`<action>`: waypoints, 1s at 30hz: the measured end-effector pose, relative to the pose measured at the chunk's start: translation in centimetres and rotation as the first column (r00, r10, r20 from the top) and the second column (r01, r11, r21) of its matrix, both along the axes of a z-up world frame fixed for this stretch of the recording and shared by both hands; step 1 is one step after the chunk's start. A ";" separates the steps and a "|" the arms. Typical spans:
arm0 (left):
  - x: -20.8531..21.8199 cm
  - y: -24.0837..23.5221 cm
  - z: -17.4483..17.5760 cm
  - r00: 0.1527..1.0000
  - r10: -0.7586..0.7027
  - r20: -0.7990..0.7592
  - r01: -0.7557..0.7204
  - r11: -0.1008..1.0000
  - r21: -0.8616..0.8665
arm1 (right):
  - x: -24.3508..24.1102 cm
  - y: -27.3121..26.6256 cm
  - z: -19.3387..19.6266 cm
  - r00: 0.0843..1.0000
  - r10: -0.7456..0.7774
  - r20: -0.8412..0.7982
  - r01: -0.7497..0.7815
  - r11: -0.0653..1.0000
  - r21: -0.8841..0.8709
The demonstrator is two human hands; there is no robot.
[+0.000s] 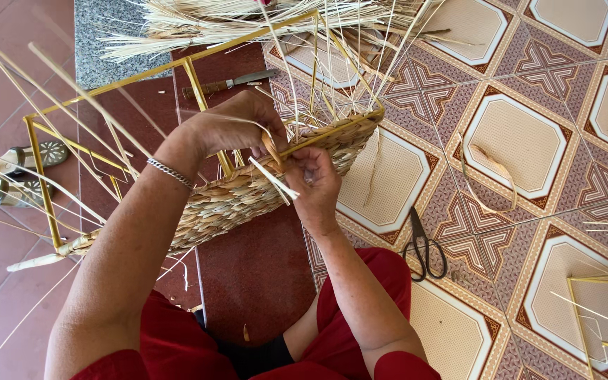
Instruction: The person weaves dried plant fibers into a rectangular basket frame, interlacing strands by hand to build up the sides. They occasionally trim excess fiber with scissors and continue weaving along the frame edges.
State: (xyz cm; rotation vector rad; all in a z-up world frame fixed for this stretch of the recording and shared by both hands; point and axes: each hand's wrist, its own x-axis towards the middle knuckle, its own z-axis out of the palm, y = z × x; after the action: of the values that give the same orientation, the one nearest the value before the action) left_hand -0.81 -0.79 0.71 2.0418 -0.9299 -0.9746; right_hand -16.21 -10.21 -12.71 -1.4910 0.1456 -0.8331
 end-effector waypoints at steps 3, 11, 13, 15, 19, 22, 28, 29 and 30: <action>0.2 1.3 -0.2 0.998 -0.055 -0.010 0.054 0.997 -0.050 | -0.4 0.1 -0.2 0.999 0.023 0.023 -0.020 0.995 -0.094; -2.5 3.8 0.1 0.953 0.009 0.302 -0.014 1.000 0.016 | -0.2 -1.5 -0.5 0.998 0.015 -0.067 -0.036 0.946 -0.323; -3.7 5.9 0.4 0.936 -0.005 0.353 0.066 0.985 -0.160 | -0.6 -1.7 -0.3 0.999 0.036 -0.026 -0.044 0.882 -0.469; -5.0 7.2 0.4 0.885 -0.021 0.465 0.279 0.824 -0.494 | -1.0 -1.8 0.3 0.998 0.067 -0.014 -0.063 0.817 -0.573; -7.5 5.7 -0.9 0.803 0.126 0.583 0.175 0.885 -0.432 | -1.7 -2.4 1.5 0.990 0.124 -0.067 -0.136 0.711 -0.689; -7.6 4.5 -1.7 0.821 0.233 0.522 -0.032 0.931 -0.365 | -2.6 -3.2 1.3 0.977 0.134 -0.163 -0.211 0.658 -0.723; -6.3 4.6 -2.7 0.819 0.198 0.538 0.005 0.936 -0.353 | -5.1 -2.4 -2.0 0.847 0.110 -0.521 -0.494 0.528 -0.691; -6.2 4.7 -2.9 0.785 0.198 0.587 0.070 0.913 -0.402 | -5.6 -2.3 -2.4 0.824 0.081 -0.561 -0.518 0.507 -0.689; -6.2 4.7 -3.2 0.748 0.201 0.633 0.137 0.886 -0.444 | -5.8 -2.5 -2.6 0.796 0.079 -0.600 -0.533 0.561 -0.634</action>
State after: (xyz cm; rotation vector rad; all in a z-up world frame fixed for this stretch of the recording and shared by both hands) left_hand -6.97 3.92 -2.44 1.9637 -1.3294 0.0794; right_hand -21.98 -12.76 -15.32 -2.4882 -0.1361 -0.1213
